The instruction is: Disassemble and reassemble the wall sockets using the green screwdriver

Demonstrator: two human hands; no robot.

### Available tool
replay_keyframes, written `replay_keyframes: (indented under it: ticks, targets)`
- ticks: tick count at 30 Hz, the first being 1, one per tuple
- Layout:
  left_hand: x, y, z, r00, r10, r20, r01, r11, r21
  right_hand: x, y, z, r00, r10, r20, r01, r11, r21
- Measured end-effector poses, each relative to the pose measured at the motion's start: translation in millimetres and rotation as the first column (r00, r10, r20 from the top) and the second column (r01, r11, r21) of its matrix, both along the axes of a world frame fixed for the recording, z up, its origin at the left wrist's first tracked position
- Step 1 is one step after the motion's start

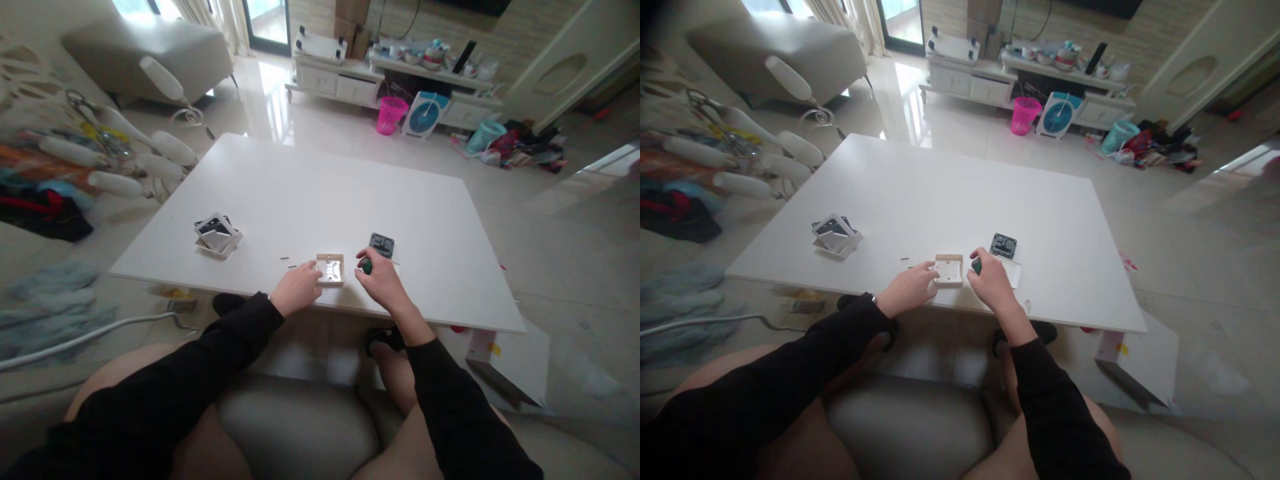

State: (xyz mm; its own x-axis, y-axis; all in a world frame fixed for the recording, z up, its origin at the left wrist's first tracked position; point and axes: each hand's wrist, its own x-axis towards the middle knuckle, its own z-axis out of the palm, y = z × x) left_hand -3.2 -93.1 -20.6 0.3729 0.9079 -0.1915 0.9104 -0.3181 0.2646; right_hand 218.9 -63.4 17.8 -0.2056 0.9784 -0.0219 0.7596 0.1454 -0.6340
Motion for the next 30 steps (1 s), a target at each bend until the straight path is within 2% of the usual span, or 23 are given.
replay_keyframes:
  ticks: [2, 5, 9, 15, 20, 30]
  targets:
    - [-1, -1, 0.8, 0.999, -0.011, -0.04, 0.011, 1.0, 0.005, -4, -6, 3.9, 0.982, 0.127, 0.138, -0.118, 0.99, -0.073]
    - [-3, -2, 1.2, 0.998, -0.011, -0.062, 0.012, 1.0, 0.014, -8, -13, 3.8, 0.917, 0.259, 0.304, -0.205, 0.958, -0.199]
    - [-6, 0, 0.7, 0.998, -0.001, -0.065, 0.001, 1.0, 0.01, -9, -17, -1.5, 0.854, 0.373, 0.363, -0.255, 0.908, -0.332]
    - [-7, 1, -0.3, 1.0, 0.003, -0.019, -0.003, 1.0, 0.005, -14, -17, -3.9, 0.852, 0.403, 0.334, -0.276, 0.888, -0.368]
    - [-3, -3, 3.9, 0.997, 0.02, -0.07, -0.02, 1.0, 0.007, -19, -17, -4.2, 0.844, 0.42, 0.333, -0.273, 0.872, -0.407]
    - [-2, -5, 3.0, 0.992, -0.017, -0.127, 0.0, 0.991, -0.134, -22, -17, -7.5, 0.835, 0.44, 0.33, -0.285, 0.86, -0.423]
